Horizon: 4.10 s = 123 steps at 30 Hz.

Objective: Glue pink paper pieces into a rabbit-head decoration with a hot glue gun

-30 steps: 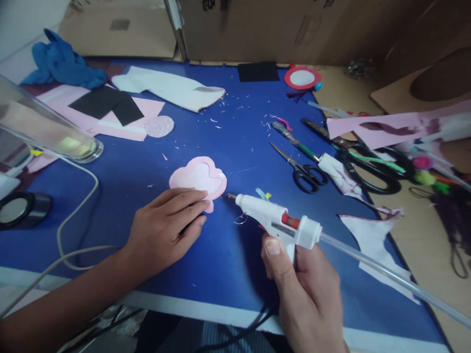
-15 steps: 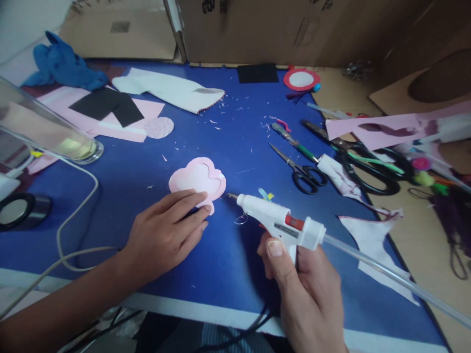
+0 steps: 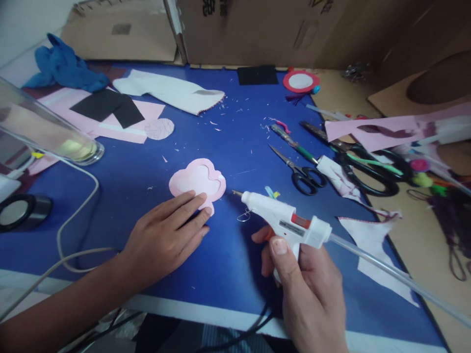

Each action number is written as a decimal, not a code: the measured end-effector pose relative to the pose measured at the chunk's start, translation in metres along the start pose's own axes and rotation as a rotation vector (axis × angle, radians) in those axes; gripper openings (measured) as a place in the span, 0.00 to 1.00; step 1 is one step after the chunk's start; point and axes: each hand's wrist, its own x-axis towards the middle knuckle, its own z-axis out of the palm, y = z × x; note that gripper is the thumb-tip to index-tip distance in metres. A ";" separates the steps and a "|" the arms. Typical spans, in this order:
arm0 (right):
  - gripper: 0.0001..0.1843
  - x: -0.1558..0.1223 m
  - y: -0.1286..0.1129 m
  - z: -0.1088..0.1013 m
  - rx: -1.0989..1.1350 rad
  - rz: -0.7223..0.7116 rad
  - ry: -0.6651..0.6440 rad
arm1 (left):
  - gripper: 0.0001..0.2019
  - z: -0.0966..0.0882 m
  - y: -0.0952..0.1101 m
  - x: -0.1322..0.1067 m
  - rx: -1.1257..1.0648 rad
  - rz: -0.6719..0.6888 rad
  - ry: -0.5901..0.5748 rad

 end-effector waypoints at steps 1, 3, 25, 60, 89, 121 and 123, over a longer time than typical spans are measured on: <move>0.27 0.000 0.000 0.000 -0.001 0.000 0.000 | 0.12 0.000 0.000 0.000 0.009 0.004 -0.001; 0.27 0.000 -0.001 0.000 -0.005 -0.001 -0.005 | 0.12 0.000 0.001 -0.001 0.023 0.009 -0.002; 0.27 -0.001 0.001 0.001 0.102 0.056 0.007 | 0.22 -0.006 0.001 -0.007 -0.075 0.003 -0.178; 0.27 0.005 0.001 0.002 0.168 0.022 -0.020 | 0.23 -0.013 0.001 -0.017 -0.193 0.077 -0.255; 0.27 0.002 0.000 0.000 0.163 0.021 -0.016 | 0.21 -0.018 -0.002 -0.023 -0.178 -0.031 -0.162; 0.27 -0.012 0.008 -0.009 0.250 -0.023 0.032 | 0.22 -0.018 0.002 -0.009 -0.140 -0.045 -0.263; 0.27 -0.012 0.007 -0.008 0.251 -0.021 0.033 | 0.23 -0.018 0.004 -0.012 -0.176 -0.093 -0.265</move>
